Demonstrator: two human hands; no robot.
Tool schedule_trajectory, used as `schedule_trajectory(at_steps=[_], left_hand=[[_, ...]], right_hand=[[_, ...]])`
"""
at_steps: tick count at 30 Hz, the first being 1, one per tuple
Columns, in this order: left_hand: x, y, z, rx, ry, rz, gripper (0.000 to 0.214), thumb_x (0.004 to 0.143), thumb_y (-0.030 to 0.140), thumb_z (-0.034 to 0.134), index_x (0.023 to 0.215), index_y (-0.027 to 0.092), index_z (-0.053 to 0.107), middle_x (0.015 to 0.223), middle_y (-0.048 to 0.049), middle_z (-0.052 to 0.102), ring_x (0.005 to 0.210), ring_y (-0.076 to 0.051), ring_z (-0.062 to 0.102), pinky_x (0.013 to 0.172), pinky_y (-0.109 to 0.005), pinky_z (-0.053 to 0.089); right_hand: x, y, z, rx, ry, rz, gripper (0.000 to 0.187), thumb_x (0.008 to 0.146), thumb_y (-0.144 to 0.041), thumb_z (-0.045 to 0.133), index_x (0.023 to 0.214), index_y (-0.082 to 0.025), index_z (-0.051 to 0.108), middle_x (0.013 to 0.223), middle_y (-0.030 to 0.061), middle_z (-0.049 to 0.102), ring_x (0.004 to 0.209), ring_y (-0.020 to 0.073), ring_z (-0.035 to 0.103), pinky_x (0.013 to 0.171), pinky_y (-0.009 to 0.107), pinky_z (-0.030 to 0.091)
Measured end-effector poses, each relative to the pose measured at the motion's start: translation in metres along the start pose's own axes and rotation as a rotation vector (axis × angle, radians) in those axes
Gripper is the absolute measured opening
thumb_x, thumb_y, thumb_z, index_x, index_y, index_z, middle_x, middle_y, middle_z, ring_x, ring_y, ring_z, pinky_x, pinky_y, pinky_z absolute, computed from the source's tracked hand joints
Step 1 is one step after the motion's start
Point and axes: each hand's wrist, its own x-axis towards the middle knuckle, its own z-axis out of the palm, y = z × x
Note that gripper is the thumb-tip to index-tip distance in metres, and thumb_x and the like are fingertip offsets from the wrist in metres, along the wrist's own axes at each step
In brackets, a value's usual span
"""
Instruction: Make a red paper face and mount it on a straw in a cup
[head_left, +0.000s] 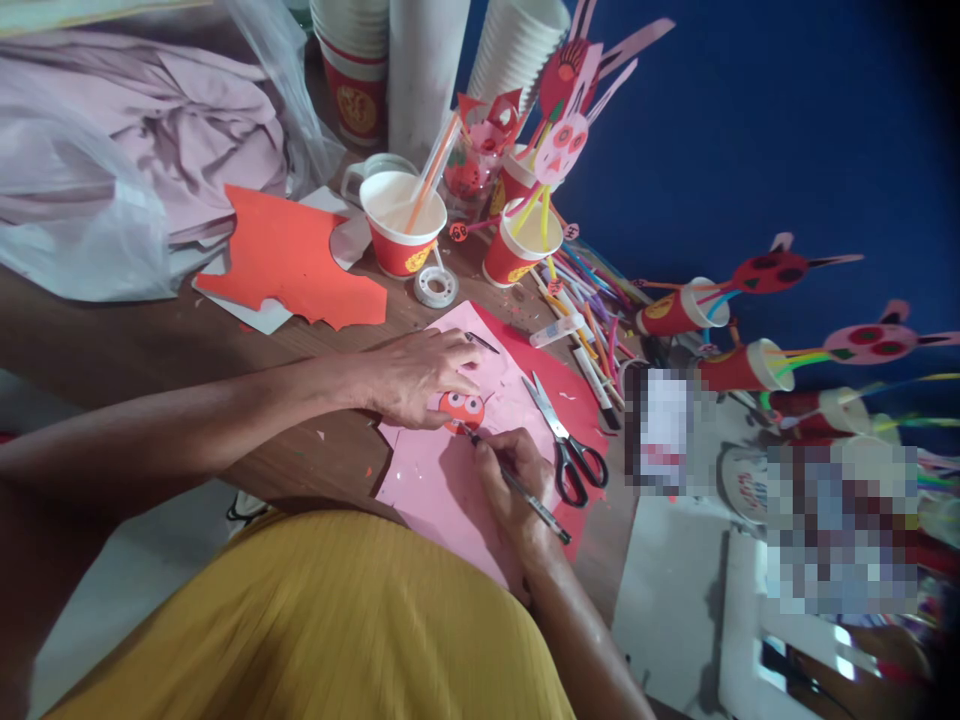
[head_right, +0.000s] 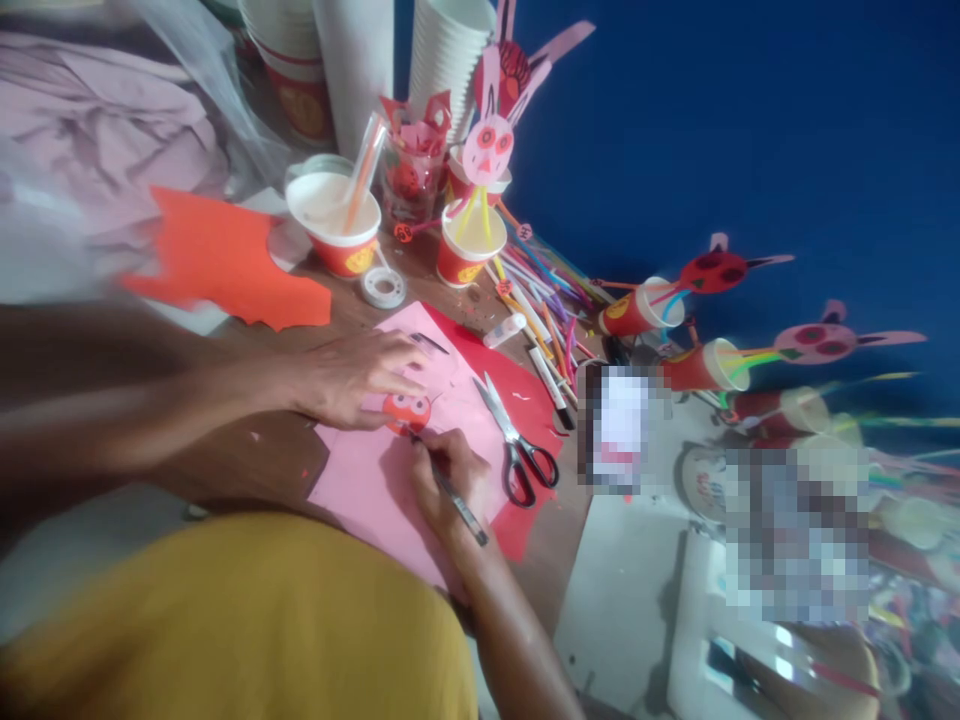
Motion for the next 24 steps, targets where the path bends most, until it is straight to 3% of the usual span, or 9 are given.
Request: schedule_trajectory(at_steps=[24], left_hand=[[-0.0001,0.0009,0.0,0.0,0.008,-0.007,0.039,0.074,0.034,0.067,0.112,0.025,0.07,0.133,-0.0127,0.052,0.118,-0.031,0.047,0.1,-0.045,0.04]], right_hand=[[-0.0005,-0.007,-0.0018,-0.001,0.006,0.075,0.018,0.08,-0.033,0.06,0.069,-0.019,0.057,0.047,-0.0047,0.054,0.038,0.0087,0.045,0.041,0.02,0.035]])
